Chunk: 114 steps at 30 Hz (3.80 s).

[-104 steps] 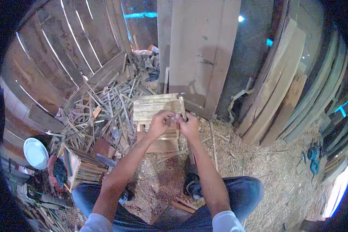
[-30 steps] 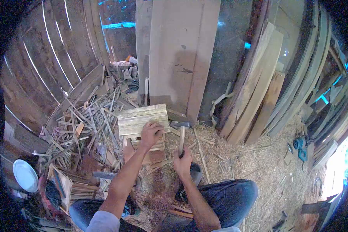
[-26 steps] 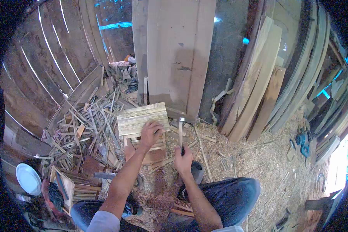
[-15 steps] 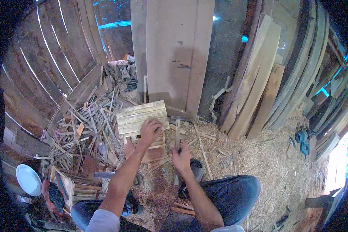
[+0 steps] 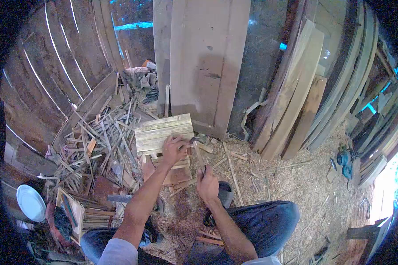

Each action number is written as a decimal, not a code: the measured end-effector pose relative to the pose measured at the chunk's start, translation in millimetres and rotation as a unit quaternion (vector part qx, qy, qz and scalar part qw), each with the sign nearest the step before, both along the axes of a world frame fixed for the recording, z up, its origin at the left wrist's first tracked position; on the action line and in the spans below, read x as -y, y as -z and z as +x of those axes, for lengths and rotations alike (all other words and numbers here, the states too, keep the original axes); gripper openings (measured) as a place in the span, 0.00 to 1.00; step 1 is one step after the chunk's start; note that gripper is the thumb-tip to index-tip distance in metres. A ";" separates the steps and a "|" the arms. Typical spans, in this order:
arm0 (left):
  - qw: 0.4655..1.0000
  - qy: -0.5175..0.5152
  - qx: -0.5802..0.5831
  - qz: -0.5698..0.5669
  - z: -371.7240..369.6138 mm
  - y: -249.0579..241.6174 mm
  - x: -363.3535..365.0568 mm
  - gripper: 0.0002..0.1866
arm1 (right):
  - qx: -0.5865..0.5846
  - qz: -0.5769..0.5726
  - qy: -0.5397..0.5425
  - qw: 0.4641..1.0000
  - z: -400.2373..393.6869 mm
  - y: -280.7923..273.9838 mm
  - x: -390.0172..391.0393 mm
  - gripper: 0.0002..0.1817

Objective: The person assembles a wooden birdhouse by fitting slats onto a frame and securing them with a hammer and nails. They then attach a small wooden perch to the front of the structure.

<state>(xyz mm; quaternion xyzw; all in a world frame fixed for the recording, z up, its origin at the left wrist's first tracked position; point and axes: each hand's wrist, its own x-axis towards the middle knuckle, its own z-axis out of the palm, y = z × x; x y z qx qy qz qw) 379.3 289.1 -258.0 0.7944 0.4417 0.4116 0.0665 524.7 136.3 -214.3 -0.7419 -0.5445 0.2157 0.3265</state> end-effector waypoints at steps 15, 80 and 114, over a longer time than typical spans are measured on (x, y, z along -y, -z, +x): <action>0.999 -0.004 0.021 0.040 0.8 -1.9 -2.4 0.07 | 0.035 -0.055 -0.013 0.998 -4.5 13.6 0.7 0.14; 0.999 0.004 0.027 0.026 -0.9 9.1 -6.7 0.07 | 0.091 -0.069 -0.026 0.993 -4.1 24.0 -6.9 0.13; 0.999 0.030 0.005 -0.019 -5.0 10.6 -7.5 0.08 | 0.026 -0.011 -0.002 1.000 -10.3 -13.1 -17.4 0.14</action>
